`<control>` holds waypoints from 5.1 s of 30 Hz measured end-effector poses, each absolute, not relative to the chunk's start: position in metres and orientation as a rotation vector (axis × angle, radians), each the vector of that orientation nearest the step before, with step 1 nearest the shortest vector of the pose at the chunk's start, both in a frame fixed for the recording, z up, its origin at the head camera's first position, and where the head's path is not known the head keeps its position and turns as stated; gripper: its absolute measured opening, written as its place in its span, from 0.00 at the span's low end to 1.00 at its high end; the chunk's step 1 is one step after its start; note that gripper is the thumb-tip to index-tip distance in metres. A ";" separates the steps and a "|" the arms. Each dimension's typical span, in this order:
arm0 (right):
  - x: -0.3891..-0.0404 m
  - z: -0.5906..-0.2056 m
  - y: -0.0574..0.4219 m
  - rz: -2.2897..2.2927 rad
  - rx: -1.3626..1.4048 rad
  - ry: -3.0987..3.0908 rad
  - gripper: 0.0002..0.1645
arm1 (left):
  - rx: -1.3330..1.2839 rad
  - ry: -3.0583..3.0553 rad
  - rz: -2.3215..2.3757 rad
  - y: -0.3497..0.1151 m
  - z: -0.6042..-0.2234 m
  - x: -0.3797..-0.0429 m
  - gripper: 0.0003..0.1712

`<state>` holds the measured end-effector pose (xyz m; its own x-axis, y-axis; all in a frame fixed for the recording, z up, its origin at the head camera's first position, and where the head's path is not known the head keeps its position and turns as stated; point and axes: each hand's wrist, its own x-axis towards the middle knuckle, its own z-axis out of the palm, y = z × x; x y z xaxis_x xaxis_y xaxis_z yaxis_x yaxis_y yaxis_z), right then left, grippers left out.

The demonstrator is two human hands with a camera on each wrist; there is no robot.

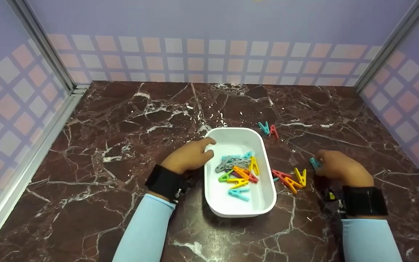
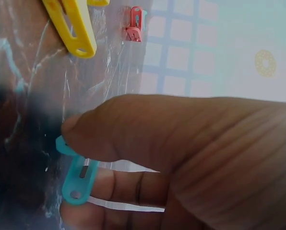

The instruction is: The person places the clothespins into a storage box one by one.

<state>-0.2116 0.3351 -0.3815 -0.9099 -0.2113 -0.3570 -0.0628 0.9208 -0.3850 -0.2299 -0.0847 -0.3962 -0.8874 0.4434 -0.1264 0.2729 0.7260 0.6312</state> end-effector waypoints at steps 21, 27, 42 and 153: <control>-0.204 -0.349 0.296 -0.548 -0.305 2.785 0.21 | 0.548 2.638 0.905 -0.080 -0.395 -0.232 0.28; -0.209 -0.338 0.259 -0.517 -0.361 2.794 0.19 | 0.549 2.644 0.922 -0.084 -0.395 -0.231 0.28; -0.203 -0.329 0.180 -0.563 -0.498 2.783 0.24 | 0.547 2.656 0.925 -0.085 -0.397 -0.229 0.28; -0.211 -0.358 0.138 -0.303 -0.662 2.763 0.27 | 0.586 2.693 0.918 -0.085 -0.398 -0.231 0.26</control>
<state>-0.2107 0.1381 -0.3580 -0.8546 -0.4688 -0.2234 -0.4091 0.8727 -0.2664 -0.2311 -0.0850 -0.3984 -0.8919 0.4428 -0.0916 0.2947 0.7228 0.6251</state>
